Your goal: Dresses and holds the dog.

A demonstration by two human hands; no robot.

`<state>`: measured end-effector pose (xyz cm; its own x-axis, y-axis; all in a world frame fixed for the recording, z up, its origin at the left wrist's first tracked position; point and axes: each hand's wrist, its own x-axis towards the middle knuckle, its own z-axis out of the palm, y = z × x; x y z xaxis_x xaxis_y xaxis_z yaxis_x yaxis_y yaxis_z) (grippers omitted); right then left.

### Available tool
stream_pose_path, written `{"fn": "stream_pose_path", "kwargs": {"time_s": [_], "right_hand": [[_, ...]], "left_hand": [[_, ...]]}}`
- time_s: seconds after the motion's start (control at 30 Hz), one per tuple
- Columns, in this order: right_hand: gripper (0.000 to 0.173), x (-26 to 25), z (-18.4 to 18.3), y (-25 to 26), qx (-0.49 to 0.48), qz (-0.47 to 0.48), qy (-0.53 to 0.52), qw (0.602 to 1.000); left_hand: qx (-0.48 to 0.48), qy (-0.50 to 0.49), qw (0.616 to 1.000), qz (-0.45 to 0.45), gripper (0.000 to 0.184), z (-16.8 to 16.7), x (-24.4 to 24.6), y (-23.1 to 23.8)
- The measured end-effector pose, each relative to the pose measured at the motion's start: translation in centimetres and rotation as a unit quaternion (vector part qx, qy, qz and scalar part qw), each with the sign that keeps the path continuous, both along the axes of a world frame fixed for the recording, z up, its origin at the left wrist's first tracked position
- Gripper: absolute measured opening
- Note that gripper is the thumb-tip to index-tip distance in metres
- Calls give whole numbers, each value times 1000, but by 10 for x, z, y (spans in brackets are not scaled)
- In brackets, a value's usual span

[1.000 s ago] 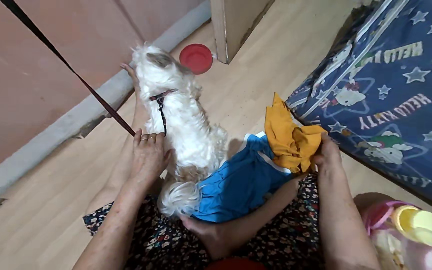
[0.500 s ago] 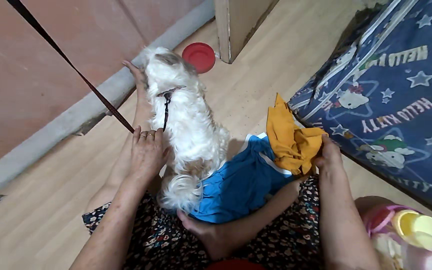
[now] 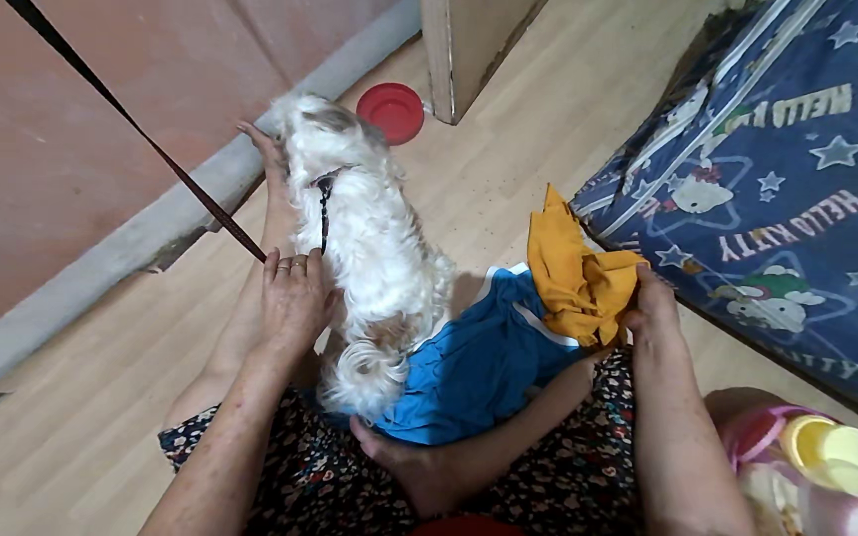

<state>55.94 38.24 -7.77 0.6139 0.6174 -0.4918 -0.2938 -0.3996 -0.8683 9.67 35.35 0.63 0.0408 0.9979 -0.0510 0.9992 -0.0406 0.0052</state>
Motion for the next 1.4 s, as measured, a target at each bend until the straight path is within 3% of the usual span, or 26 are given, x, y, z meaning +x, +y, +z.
{"fn": "stream_pose_path", "kwargs": {"time_s": [0.47, 1.03, 1.23, 1.4], "right_hand": [[37, -5, 6, 1, -9, 39, -36, 999], [39, -9, 6, 2, -42, 60, -49, 996], [43, -9, -6, 1, -104, 213, -183, 954], [73, -2, 2, -7, -183, 360, -235, 884]], "left_hand": [[9, -23, 1000, 6, 68, -3, 0, 1], [12, -31, 999, -29, 44, -1, -4, -13], [12, -12, 1000, -26, 44, -3, -1, -15], [31, -20, 999, -25, 49, -8, 1, -18]]}}
